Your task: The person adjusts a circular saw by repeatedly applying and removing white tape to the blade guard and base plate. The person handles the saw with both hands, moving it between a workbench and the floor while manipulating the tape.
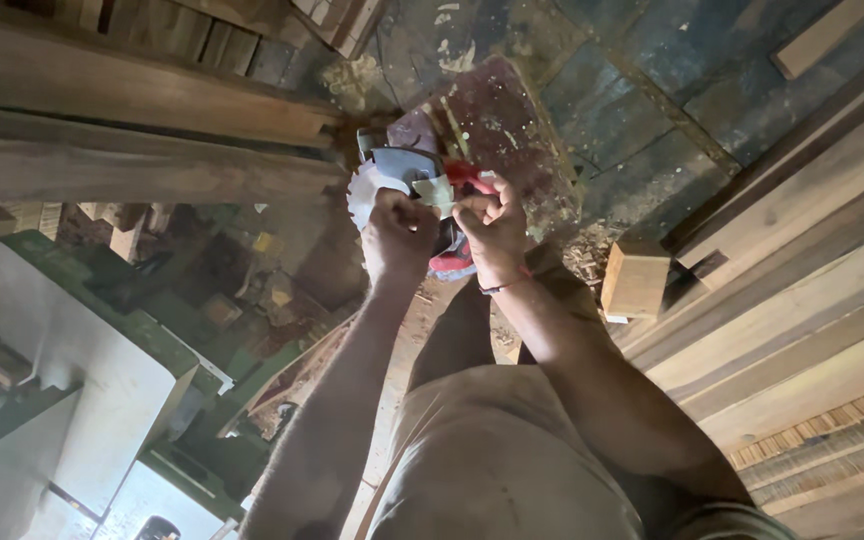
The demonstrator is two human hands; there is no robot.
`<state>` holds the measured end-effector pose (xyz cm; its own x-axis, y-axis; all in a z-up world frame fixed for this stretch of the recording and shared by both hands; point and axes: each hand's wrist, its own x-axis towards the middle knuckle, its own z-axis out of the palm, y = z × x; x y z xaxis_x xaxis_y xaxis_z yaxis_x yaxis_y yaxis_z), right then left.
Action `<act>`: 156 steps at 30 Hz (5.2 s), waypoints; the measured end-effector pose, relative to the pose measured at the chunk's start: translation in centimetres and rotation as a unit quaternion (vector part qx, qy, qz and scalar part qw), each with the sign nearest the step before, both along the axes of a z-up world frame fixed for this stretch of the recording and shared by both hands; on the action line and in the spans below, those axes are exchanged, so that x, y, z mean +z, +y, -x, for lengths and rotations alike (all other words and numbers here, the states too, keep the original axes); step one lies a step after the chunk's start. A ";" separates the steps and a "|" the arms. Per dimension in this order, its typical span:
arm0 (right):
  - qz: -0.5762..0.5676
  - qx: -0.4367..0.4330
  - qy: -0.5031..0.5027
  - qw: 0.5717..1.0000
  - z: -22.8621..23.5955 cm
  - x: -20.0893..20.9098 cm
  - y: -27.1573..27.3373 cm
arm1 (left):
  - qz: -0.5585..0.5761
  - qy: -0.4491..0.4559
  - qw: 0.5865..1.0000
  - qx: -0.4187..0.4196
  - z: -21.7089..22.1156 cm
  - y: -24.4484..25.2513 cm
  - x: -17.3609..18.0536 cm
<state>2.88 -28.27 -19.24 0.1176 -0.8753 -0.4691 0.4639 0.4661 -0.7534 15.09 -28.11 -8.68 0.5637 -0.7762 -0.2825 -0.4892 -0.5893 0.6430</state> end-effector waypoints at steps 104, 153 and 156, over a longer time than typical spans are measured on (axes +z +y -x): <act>-0.109 0.391 0.471 0.783 11.5 -0.9 -5.9 | -0.163 0.046 0.968 0.183 -7.4 47.4 -9.8; -0.274 0.192 -0.220 0.916 -2.8 -2.3 -8.0 | -0.019 -0.234 0.963 -0.134 -0.1 19.4 8.8; -0.357 0.163 -0.137 0.910 -5.0 1.1 -10.1 | -0.084 -0.081 0.992 0.051 -0.2 25.9 8.6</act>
<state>7.90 -38.41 -18.18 0.5143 -0.2574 -0.8181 0.3385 0.9374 -0.0821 15.31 -2.23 -0.13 0.6854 -0.6627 -0.3017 -0.5107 -0.7328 0.4495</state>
